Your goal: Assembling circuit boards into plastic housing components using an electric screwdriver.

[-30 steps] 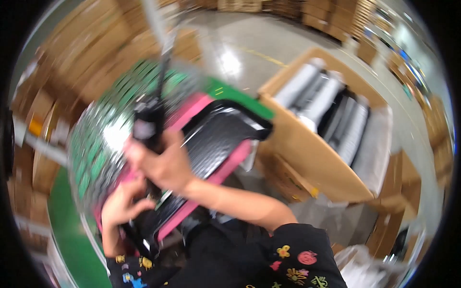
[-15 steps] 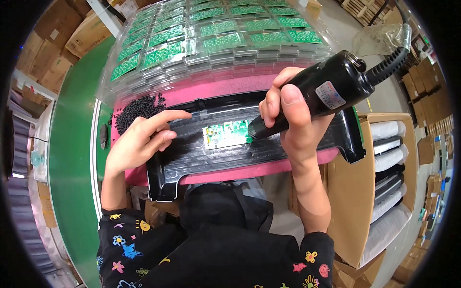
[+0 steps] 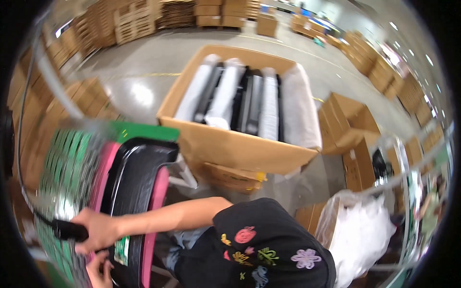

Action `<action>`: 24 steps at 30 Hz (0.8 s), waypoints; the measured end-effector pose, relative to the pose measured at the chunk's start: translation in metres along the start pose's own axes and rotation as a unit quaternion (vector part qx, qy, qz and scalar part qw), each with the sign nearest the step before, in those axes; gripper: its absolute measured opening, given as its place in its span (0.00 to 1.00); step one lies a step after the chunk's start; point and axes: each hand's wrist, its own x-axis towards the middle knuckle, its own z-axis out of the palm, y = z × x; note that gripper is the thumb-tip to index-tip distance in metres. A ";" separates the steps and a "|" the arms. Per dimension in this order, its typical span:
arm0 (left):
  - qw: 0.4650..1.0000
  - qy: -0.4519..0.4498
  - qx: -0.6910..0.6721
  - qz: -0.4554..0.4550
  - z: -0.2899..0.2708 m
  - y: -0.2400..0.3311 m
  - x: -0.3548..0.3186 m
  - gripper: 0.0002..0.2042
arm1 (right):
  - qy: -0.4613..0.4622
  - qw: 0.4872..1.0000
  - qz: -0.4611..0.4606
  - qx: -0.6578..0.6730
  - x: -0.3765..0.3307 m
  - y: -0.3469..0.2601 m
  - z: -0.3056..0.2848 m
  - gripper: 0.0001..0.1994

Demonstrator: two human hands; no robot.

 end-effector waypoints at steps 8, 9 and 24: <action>0.997 -0.020 0.073 0.023 0.005 -0.016 0.021 0.11 | 0.044 0.997 -0.042 0.051 0.012 0.013 0.017 0.15; 0.997 -0.022 0.076 0.024 0.005 -0.016 0.021 0.11 | 0.014 0.999 -0.047 -0.018 0.007 0.002 0.010 0.18; 0.989 0.124 -0.055 0.055 0.037 -0.037 0.024 0.09 | 0.113 0.988 -0.104 0.021 0.010 -0.011 0.022 0.17</action>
